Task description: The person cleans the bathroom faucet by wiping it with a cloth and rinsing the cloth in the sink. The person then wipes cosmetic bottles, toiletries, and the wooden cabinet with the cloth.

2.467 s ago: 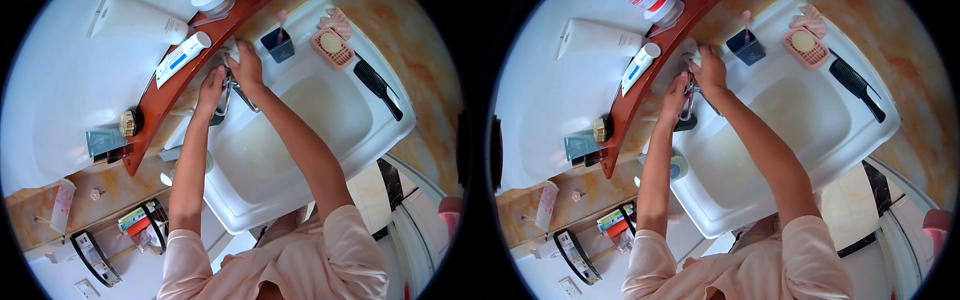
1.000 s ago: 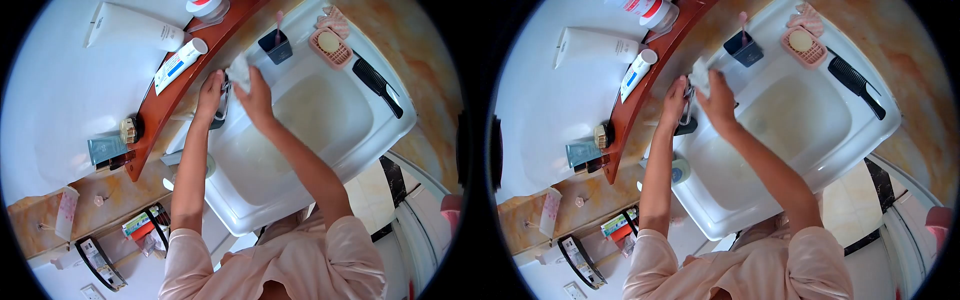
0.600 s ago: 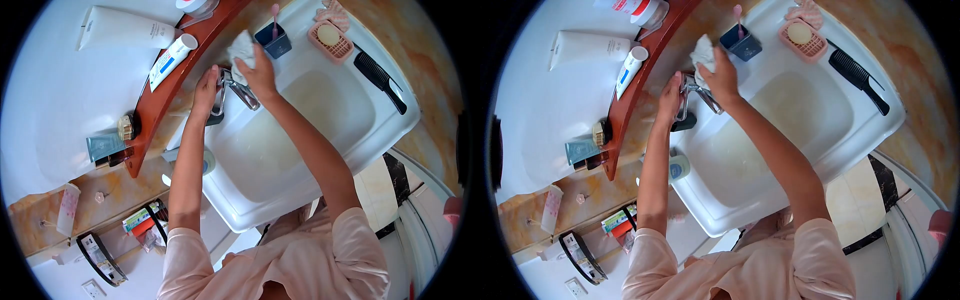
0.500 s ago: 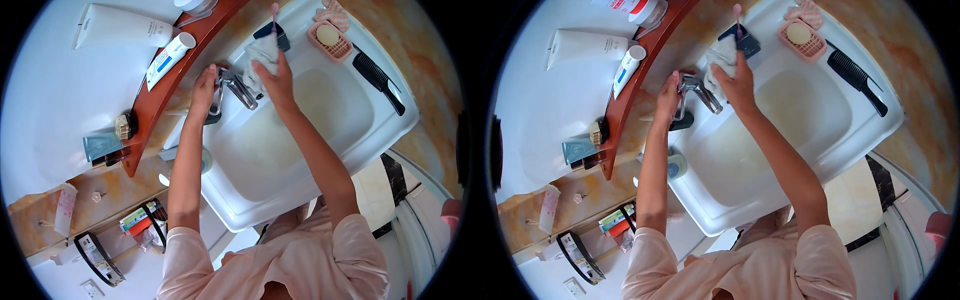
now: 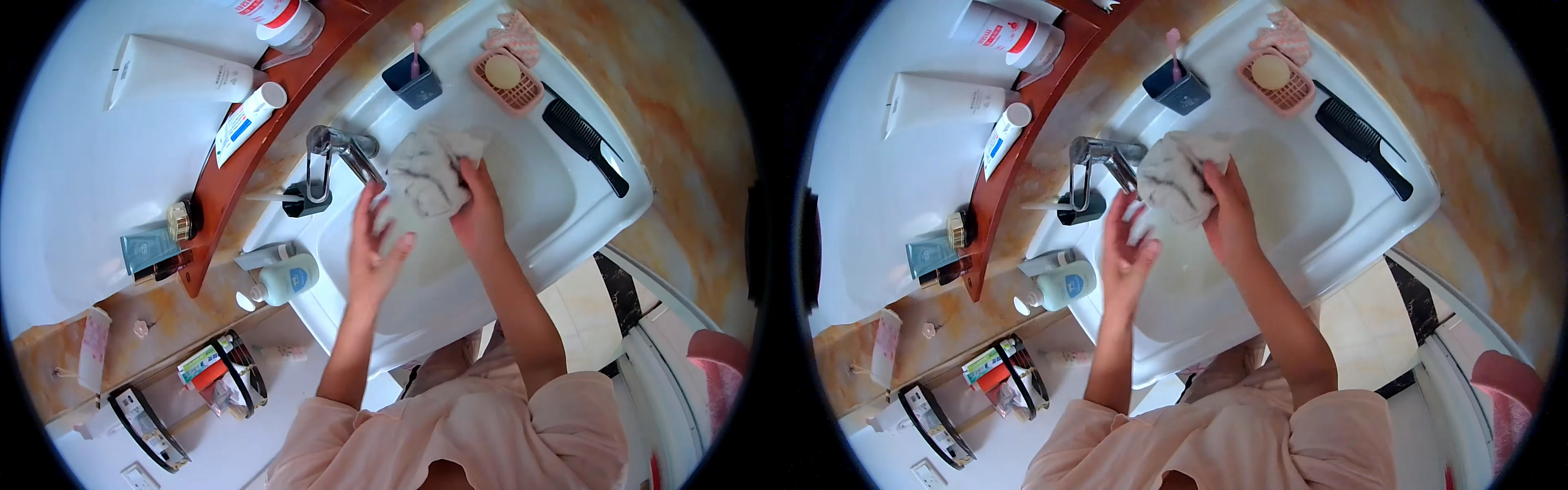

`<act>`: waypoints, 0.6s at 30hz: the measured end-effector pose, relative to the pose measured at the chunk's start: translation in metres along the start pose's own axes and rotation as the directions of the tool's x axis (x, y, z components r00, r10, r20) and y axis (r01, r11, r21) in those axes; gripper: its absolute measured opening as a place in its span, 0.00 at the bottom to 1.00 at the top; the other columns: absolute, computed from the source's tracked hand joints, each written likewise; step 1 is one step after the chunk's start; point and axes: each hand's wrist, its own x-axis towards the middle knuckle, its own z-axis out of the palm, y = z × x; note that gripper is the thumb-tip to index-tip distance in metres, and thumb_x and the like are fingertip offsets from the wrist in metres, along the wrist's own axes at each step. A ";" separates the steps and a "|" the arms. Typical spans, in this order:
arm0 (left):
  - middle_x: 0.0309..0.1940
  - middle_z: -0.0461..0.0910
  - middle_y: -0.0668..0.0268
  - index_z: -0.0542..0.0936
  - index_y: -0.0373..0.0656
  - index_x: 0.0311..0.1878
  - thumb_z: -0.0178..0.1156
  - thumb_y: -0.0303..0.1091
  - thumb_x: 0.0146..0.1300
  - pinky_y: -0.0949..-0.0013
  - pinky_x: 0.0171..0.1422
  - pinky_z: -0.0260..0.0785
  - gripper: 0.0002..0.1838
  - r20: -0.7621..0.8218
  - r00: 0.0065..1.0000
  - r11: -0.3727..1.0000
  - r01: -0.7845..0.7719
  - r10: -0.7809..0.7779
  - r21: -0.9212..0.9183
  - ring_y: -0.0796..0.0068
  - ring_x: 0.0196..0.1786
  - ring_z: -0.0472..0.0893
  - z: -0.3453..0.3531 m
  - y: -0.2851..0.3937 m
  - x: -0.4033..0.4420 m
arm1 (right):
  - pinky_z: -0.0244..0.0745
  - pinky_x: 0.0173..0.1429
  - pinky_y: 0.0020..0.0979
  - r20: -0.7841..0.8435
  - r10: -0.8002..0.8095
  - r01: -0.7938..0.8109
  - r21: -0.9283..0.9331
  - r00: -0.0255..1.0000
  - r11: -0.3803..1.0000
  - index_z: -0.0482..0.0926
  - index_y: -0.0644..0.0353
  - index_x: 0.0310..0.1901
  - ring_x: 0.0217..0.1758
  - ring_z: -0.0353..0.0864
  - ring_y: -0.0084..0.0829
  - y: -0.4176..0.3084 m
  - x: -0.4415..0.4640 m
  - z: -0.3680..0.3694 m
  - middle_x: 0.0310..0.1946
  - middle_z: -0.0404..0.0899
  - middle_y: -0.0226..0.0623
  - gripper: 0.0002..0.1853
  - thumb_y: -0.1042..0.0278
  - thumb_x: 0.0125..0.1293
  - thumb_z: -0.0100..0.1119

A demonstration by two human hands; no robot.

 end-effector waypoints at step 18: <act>0.52 0.77 0.63 0.72 0.45 0.58 0.56 0.39 0.68 0.61 0.58 0.71 0.18 0.018 0.864 0.513 0.315 -0.503 -0.799 0.65 0.53 0.78 0.006 -0.010 0.010 | 0.57 0.69 0.32 0.426 0.082 0.110 -0.407 0.901 0.907 0.57 0.58 0.69 0.67 0.64 0.34 -0.010 -0.003 -0.029 0.67 0.60 0.36 0.43 0.51 0.56 0.66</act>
